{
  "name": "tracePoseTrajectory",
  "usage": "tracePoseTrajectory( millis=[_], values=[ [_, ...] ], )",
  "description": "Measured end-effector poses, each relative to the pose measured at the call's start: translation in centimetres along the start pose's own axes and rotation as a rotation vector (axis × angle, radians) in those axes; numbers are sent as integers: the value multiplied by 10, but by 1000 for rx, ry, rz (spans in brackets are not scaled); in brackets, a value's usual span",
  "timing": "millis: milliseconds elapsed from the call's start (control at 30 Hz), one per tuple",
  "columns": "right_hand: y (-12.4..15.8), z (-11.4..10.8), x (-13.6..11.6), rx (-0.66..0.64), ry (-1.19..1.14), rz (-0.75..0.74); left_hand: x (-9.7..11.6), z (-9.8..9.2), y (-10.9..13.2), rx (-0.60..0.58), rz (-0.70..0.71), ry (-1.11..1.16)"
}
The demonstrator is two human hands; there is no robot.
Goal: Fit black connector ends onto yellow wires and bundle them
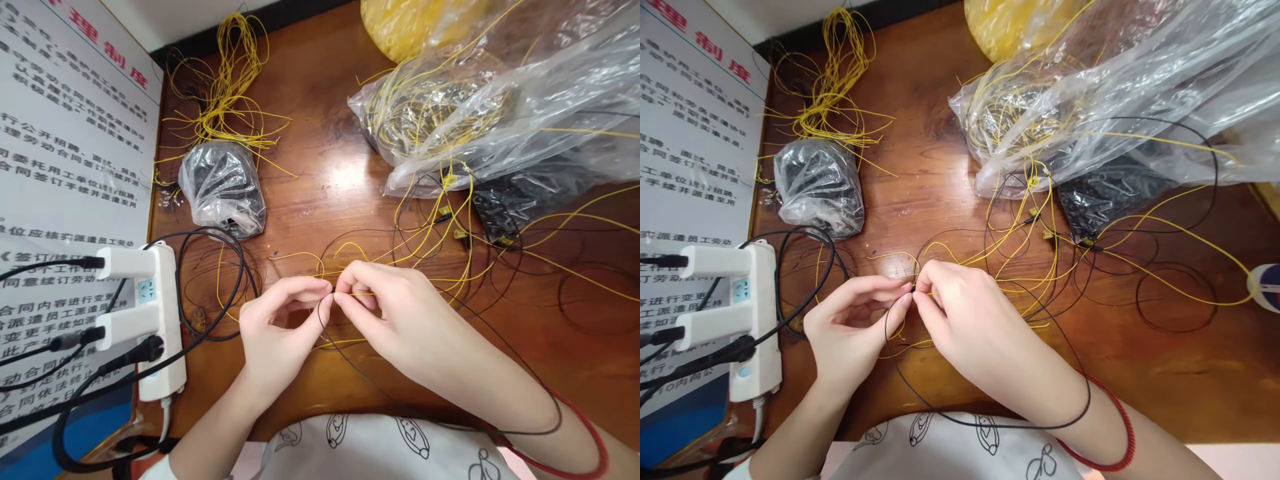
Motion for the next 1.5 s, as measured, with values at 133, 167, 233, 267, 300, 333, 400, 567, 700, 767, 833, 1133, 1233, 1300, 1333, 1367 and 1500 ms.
tracePoseTrajectory(
  millis=[133,167,233,267,300,333,400,567,700,767,833,1133,1233,1300,1333,1367,1500],
  values=[
    [1,-1,-5,68,61,-112,-5,-3,-5,6,-108,78],
    [2,-2,-6,91,71,-140,-6,-4,-6,9,-137,99],
    [3,-4,-11,130,81,-209,-7,-7,-8,18,-183,142],
    [3,-5,-14,144,83,-249,-8,-8,-9,22,-200,161],
    [4,-6,-17,155,84,-290,-8,-9,-9,24,-212,177],
    [5,-6,-20,166,85,-324,-8,-9,-10,24,-219,188],
    [6,-7,-23,179,88,-365,-9,-10,-10,18,-229,194],
    [8,-6,-25,194,86,-365,-7,-9,-7,42,-225,191],
    [6,-8,-22,208,50,-275,-5,-10,-6,70,-197,181],
    [4,-10,-18,199,-33,-193,-5,-10,-7,73,-179,171],
    [2,-10,-10,162,-174,-93,-5,-9,-9,48,-163,172],
    [-5,-2,13,79,-468,93,-8,2,-11,-104,-212,198],
    [-4,-4,8,99,-355,14,-8,3,-11,-115,-235,238],
    [-3,-8,1,146,-242,-86,-8,3,-11,-125,-263,259],
    [-2,-9,-2,175,-194,-142,-9,3,-11,-129,-278,268],
    [0,-11,-5,202,-158,-197,-10,4,-11,-134,-291,278],
    [6,-14,-14,282,-55,-359,-14,8,-8,-168,-336,319]
  ],
)
Point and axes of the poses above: each hand's wrist, its own y-axis away from the middle knuckle, its own z-axis out of the palm, x = y × z, the point moved 7 cm from there along -y, towards the middle knuckle, and after that the axes turned 6 degrees about x, right-handed, at the moved point
